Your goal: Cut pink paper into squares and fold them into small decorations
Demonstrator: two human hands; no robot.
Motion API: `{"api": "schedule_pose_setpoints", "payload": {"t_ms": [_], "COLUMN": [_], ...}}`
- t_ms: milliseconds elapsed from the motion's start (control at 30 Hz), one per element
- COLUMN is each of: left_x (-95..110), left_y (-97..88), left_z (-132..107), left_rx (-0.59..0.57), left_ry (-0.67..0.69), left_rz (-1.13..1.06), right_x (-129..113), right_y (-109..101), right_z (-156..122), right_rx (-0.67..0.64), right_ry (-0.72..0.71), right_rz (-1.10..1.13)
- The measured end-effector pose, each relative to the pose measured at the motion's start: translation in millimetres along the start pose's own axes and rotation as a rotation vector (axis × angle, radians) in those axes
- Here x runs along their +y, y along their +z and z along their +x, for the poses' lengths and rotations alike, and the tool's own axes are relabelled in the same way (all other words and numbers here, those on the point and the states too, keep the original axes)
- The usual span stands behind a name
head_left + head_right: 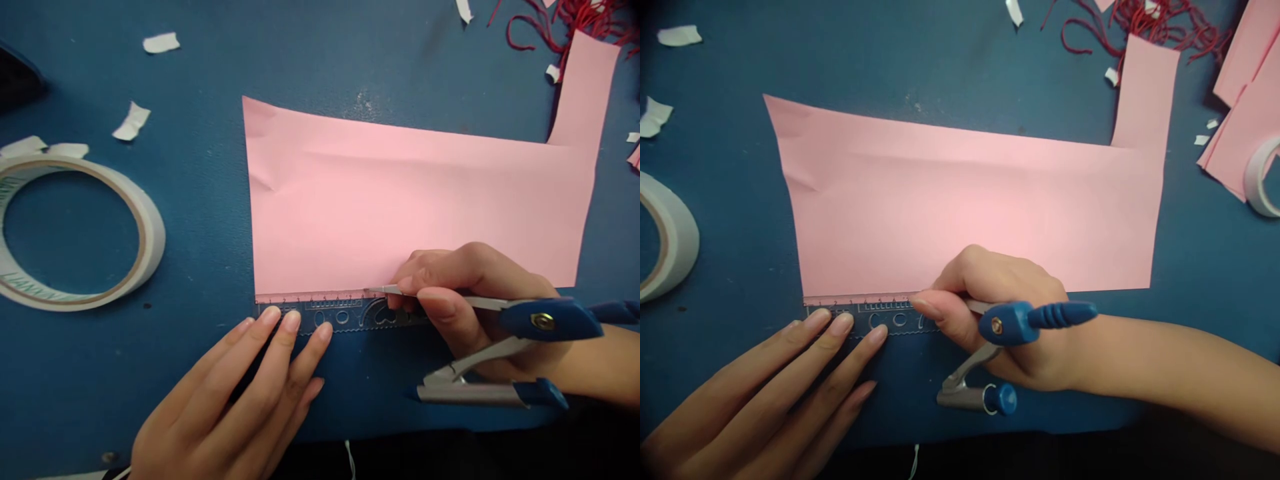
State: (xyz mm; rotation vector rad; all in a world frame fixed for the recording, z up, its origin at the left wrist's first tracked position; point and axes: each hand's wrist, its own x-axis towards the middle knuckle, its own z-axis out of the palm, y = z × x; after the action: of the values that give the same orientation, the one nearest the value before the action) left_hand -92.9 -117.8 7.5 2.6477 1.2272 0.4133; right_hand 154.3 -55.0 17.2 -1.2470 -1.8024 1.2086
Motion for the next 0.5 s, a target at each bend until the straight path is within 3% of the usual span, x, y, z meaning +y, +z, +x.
{"api": "schedule_pose_setpoints", "payload": {"t_ms": [500], "left_x": [0.8], "left_y": [-0.2], "left_z": [1.6], "left_rx": [-0.005], "left_ry": [-0.004], "left_rz": [0.007], "right_x": [-3.1], "right_y": [2.2], "right_z": [6.3], "right_rx": [-0.033], "right_ry": [-0.053], "right_rz": [-0.053]}}
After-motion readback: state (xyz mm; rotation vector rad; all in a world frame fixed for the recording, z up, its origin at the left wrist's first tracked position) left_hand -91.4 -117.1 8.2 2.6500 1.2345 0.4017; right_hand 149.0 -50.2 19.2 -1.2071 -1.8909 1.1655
